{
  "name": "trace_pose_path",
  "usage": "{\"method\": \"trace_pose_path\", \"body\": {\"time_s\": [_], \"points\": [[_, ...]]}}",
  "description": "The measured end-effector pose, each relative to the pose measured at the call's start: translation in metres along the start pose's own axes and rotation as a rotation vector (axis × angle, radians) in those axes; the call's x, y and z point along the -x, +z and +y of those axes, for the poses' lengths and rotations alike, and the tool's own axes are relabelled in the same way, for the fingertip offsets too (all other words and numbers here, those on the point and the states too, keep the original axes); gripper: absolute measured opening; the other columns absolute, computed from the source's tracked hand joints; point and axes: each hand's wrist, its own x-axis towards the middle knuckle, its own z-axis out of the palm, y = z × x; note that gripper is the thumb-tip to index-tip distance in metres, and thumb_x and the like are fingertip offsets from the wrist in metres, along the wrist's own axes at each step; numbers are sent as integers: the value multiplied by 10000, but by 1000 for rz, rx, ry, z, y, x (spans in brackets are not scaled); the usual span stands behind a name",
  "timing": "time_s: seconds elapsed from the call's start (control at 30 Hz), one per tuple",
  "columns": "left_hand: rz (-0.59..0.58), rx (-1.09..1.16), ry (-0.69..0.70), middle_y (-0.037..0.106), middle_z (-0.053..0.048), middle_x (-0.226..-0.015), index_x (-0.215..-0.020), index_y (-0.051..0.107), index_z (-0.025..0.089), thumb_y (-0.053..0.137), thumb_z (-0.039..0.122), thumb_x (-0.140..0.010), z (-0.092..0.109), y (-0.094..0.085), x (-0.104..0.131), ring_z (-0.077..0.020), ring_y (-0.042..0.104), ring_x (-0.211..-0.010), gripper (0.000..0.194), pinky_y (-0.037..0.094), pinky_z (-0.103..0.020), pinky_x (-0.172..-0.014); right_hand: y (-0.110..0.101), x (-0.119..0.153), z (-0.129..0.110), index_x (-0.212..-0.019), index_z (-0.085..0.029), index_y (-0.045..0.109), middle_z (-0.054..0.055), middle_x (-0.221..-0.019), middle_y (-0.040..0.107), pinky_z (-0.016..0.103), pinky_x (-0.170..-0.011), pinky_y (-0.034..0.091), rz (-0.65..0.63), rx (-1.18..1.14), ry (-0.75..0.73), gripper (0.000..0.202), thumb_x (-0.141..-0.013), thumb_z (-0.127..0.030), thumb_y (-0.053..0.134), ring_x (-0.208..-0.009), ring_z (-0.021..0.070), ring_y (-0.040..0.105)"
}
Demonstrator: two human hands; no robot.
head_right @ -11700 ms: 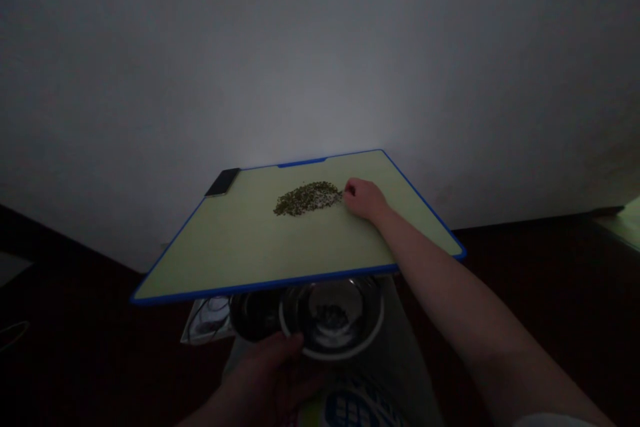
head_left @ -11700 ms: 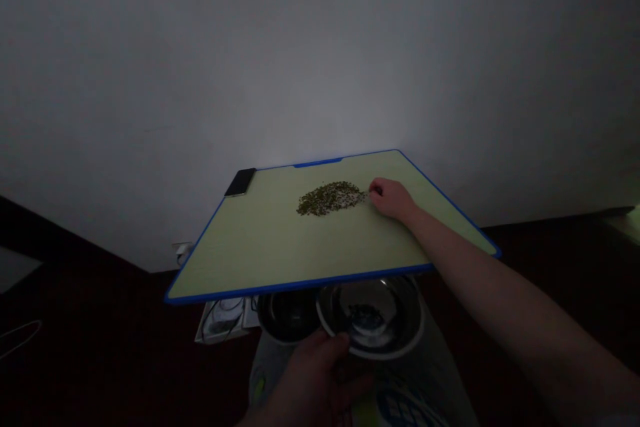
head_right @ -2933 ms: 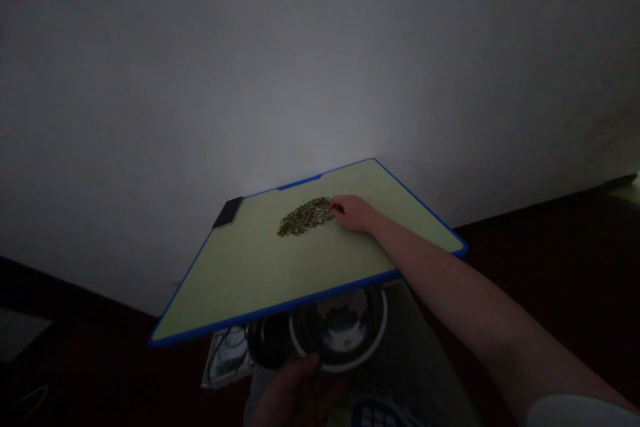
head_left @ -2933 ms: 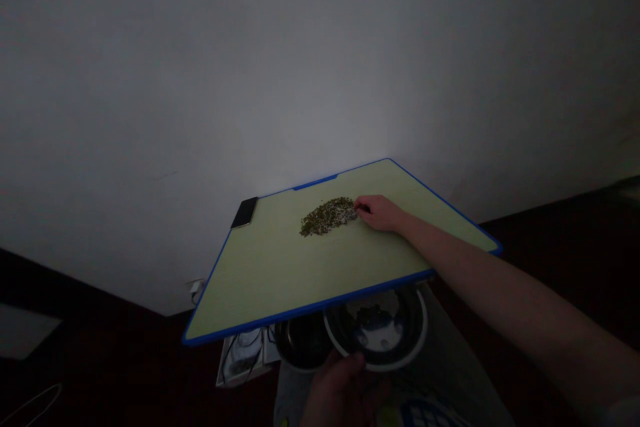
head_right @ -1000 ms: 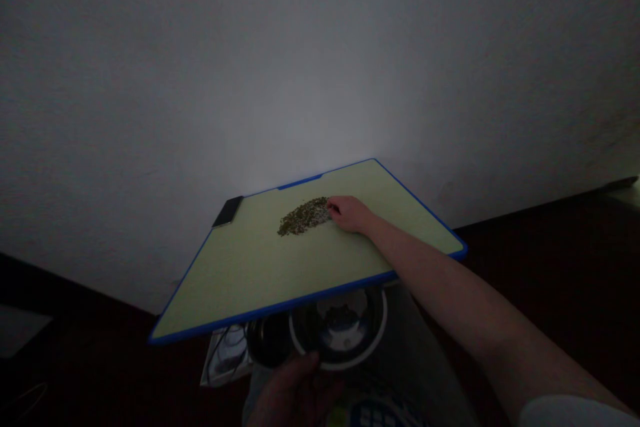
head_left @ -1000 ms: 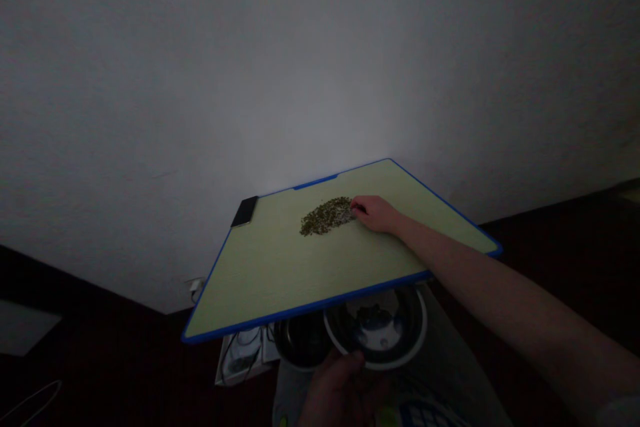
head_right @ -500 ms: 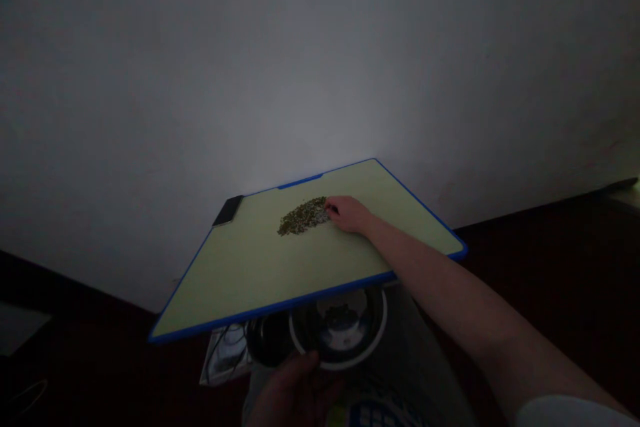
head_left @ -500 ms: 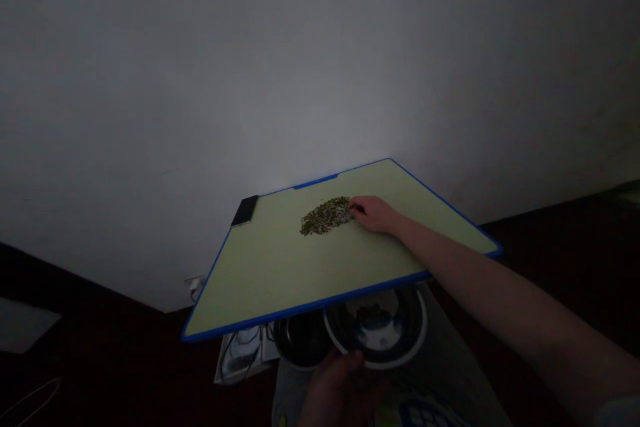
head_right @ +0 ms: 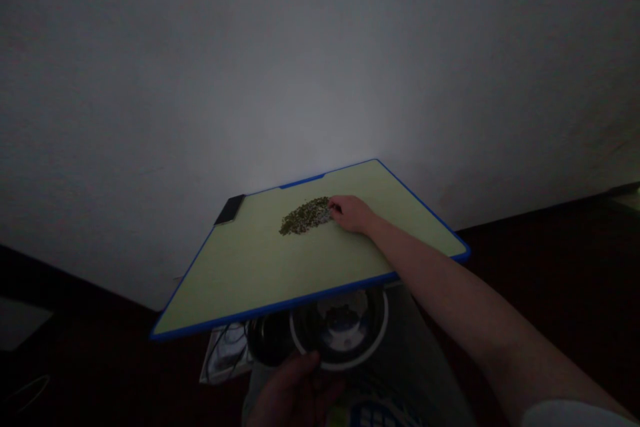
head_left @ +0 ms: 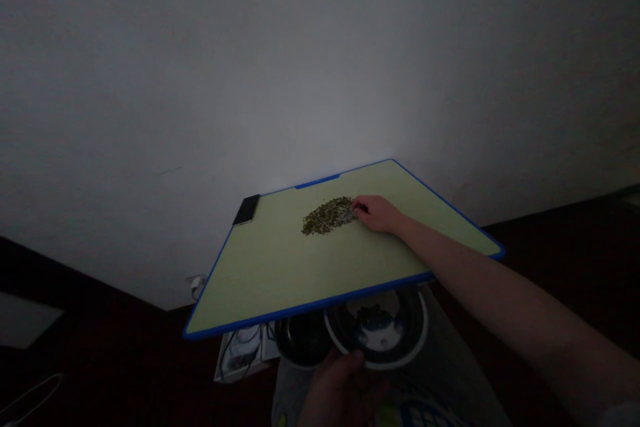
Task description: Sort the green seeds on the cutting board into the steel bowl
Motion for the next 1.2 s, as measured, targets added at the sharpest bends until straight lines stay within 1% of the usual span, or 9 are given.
{"method": "trace_pose_path", "body": {"time_s": [0.17, 0.27, 0.4, 0.6, 0.7, 0.93, 1.1, 1.2], "points": [[-2, 16, 7, 812, -87, -891, -1406, 420, 177, 642, 92, -761, 1, 3, 2, -293, 747, -867, 687, 524, -405, -786, 1, -1, 2, -934, -184, 684, 54, -838, 702, 258, -680, 377, 8, 10, 3, 196, -849, -207, 509, -738, 164, 575], [3, -5, 3, 808, -89, -908, -1382, 450, 186, 651, 101, -761, 0, 2, 1, -287, 747, -871, 659, 521, -392, -783, 1, -1, 1, -945, -179, 685, 61, -857, 705, 260, -684, 381, 2, 9, 9, 204, -854, -203, 503, -745, 165, 577], [-1, 11, 2, 802, -87, -875, -1332, 496, 173, 657, 107, -752, 0, 1, 0, -296, 744, -883, 606, 512, -415, -816, -1, -1, -1, -957, -180, 686, 61, -864, 707, 262, -695, 386, -20, 8, 3, 206, -861, -199, 505, -756, 167, 580], [4, 6, 7, 804, -94, -878, -1330, 493, 174, 666, 102, -745, 1, 4, 3, -284, 748, -874, 614, 517, -382, -783, -1, -1, -1, -964, -175, 684, 68, -889, 709, 263, -711, 386, -30, 22, -14, 197, -871, -199, 512, -781, 172, 585], [12, -3, 1, 808, -80, -889, -1329, 501, 197, 660, 101, -755, 2, 4, 3, -265, 752, -843, 604, 520, -384, -788, 0, -2, -2, -962, -171, 683, 71, -899, 708, 263, -716, 386, -28, 22, -13, 195, -874, -192, 511, -793, 174, 587], [31, 1, 4, 811, -84, -877, -1397, 416, 175, 608, 90, -776, 3, 7, 5, -270, 752, -821, 655, 515, -401, -791, -1, -1, -3, -956, -173, 684, 63, -883, 704, 261, -706, 387, -48, -16, -13, 187, -869, -196, 520, -780, 168, 585], [26, 4, 2, 809, -72, -856, -1374, 422, 179, 613, 85, -774, 4, 9, 7, -284, 754, -843, 637, 516, -420, -818, -1, -1, -2, -953, -176, 689, 57, -867, 702, 264, -717, 395, -56, -24, -32, 196, -865, -194, 516, -780, 167, 589], [28, -3, -6, 808, -90, -890, -1359, 421, 167, 612, 84, -779, 3, 7, 5, -289, 755, -854, 617, 522, -423, -818, -1, -1, -1, -972, -177, 693, 56, -863, 704, 265, -717, 398, -58, -43, -33, 208, -863, -190, 515, -768, 165, 588]]}}
